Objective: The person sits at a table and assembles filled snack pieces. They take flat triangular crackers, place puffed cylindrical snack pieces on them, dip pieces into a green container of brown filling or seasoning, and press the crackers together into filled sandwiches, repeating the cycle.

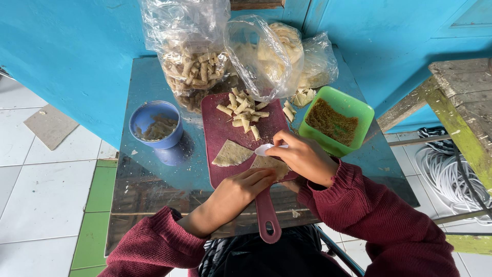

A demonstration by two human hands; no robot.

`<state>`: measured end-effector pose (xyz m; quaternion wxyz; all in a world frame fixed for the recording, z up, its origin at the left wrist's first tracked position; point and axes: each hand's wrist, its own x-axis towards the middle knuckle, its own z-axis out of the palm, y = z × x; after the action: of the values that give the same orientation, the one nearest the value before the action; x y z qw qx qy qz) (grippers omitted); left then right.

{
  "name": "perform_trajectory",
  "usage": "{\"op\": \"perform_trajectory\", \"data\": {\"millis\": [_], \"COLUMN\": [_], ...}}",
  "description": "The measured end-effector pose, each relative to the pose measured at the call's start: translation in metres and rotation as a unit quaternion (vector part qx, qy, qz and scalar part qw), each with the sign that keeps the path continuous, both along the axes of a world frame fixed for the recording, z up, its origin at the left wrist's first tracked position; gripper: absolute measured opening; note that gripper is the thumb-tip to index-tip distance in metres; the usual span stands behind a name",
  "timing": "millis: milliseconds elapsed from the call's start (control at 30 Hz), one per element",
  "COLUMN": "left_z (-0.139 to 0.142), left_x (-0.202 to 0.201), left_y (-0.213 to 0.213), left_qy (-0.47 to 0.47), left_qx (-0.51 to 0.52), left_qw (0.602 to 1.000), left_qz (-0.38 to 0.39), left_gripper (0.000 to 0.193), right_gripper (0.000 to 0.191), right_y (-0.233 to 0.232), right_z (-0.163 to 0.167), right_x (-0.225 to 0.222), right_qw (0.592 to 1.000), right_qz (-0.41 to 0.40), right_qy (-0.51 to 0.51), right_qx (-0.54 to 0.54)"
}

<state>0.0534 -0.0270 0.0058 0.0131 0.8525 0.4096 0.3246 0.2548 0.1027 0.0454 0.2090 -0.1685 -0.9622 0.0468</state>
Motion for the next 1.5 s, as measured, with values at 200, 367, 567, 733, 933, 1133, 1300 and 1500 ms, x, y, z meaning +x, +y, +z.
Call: {"op": "perform_trajectory", "data": {"millis": [200,367,567,733,933,1133,1300,1500], "left_z": [-0.001,-0.001,0.001,0.002,0.002,0.004,0.003,0.006], "left_x": [0.002,0.002,0.001,0.002,0.002,0.002,0.001,0.002], "left_y": [-0.001,-0.001,-0.001,-0.002,-0.003,-0.004,-0.002,-0.003], "left_qy": [0.011,0.012,0.013,0.01,-0.001,-0.008,0.002,0.02], "left_qx": [0.02,0.016,0.011,0.008,0.013,0.007,0.009,0.03], "left_qw": [1.0,1.0,1.0,1.0,1.0,1.0,1.0,0.999], "left_qz": [0.01,0.013,0.009,0.012,0.013,0.01,0.008,0.016], "left_gripper": [0.047,0.047,0.047,0.046,0.045,0.045,0.046,0.049], "right_gripper": [0.03,0.026,0.024,0.025,0.028,0.027,0.021,0.033], "right_y": [-0.002,-0.007,-0.003,-0.002,-0.01,-0.01,-0.002,0.006], "right_z": [-0.005,-0.003,-0.004,-0.006,-0.006,-0.01,-0.015,-0.01], "right_x": [-0.001,0.0,0.0,0.0,0.0,0.0,-0.002,0.006], "right_qw": [0.999,0.998,0.99,0.995,0.999,0.99,0.996,0.995], "right_qz": [0.008,-0.002,-0.003,0.011,-0.015,0.02,-0.044,-0.042], "right_qy": [0.005,-0.03,0.011,0.051,-0.036,-0.014,0.047,0.068], "right_qx": [-0.035,0.051,0.139,-0.081,-0.018,0.141,0.067,-0.061]}}
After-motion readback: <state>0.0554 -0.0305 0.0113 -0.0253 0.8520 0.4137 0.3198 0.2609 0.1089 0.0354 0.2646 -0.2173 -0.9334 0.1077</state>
